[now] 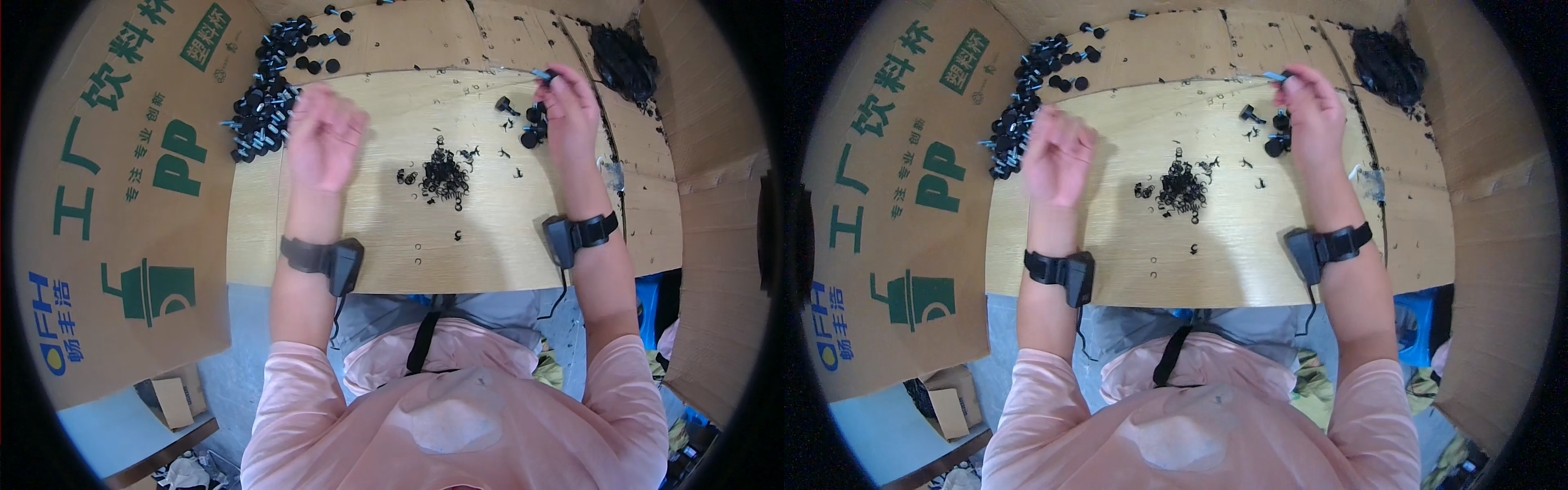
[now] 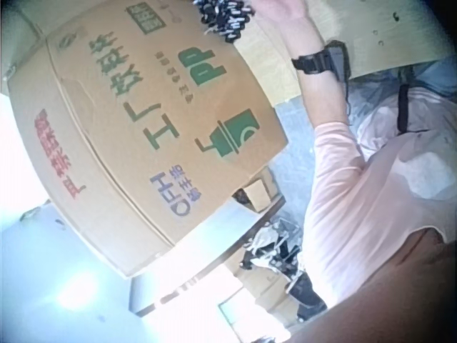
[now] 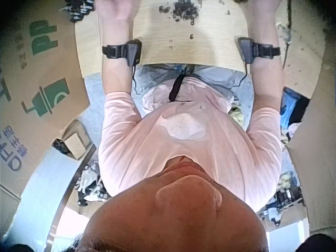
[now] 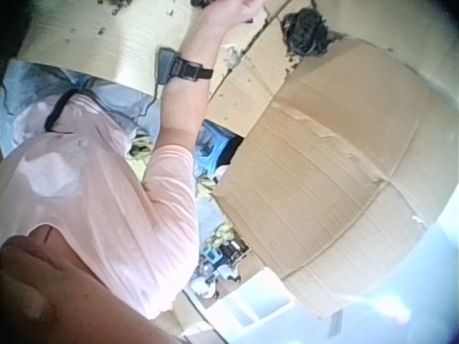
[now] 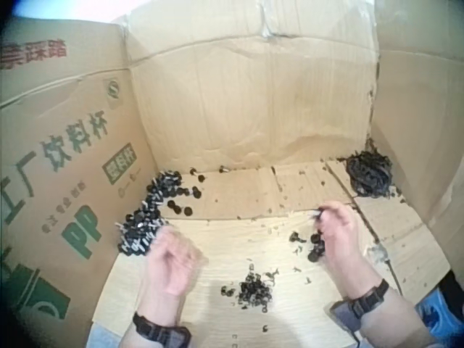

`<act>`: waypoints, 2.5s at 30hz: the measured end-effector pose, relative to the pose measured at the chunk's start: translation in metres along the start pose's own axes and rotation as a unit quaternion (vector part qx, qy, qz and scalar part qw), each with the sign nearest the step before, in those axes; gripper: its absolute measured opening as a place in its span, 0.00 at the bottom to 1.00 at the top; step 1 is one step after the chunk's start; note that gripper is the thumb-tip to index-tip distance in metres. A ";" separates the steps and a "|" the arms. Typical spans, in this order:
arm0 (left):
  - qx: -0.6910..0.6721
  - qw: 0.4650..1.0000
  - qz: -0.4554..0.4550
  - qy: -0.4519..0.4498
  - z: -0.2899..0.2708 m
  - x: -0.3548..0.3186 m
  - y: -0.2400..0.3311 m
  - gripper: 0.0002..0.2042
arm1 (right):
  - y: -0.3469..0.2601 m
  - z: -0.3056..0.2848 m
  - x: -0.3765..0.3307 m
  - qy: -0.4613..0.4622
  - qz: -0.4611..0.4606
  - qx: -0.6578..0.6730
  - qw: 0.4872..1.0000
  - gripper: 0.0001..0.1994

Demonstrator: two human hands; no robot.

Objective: Assembling small black plastic components by inserting metal pins and adding small black rubber rings.

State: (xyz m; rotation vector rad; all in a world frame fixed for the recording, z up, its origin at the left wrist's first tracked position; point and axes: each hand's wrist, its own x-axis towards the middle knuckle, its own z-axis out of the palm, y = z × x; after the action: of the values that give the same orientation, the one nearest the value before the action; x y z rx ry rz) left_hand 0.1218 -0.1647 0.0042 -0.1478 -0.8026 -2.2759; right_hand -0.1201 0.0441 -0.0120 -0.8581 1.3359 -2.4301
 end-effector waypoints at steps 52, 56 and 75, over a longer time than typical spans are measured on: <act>0.324 0.919 -0.206 -0.092 0.033 -0.017 -0.040 0.04 | 0.004 0.046 -0.045 -0.184 0.167 -0.063 0.967 0.09; 0.337 0.924 -0.159 -0.086 0.023 -0.017 -0.047 0.05 | 0.003 0.049 -0.048 -0.193 0.155 -0.073 0.966 0.10; 0.520 0.829 -0.195 -0.073 0.015 -0.019 -0.046 0.10 | 0.001 0.057 -0.050 -0.310 -0.006 -0.204 0.929 0.17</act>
State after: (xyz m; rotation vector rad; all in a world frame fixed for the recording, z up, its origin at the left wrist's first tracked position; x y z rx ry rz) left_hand 0.1038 -0.1186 -0.0133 0.3862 -2.1857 -1.8408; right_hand -0.0461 0.0276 -0.0085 -1.5678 1.5618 -1.6573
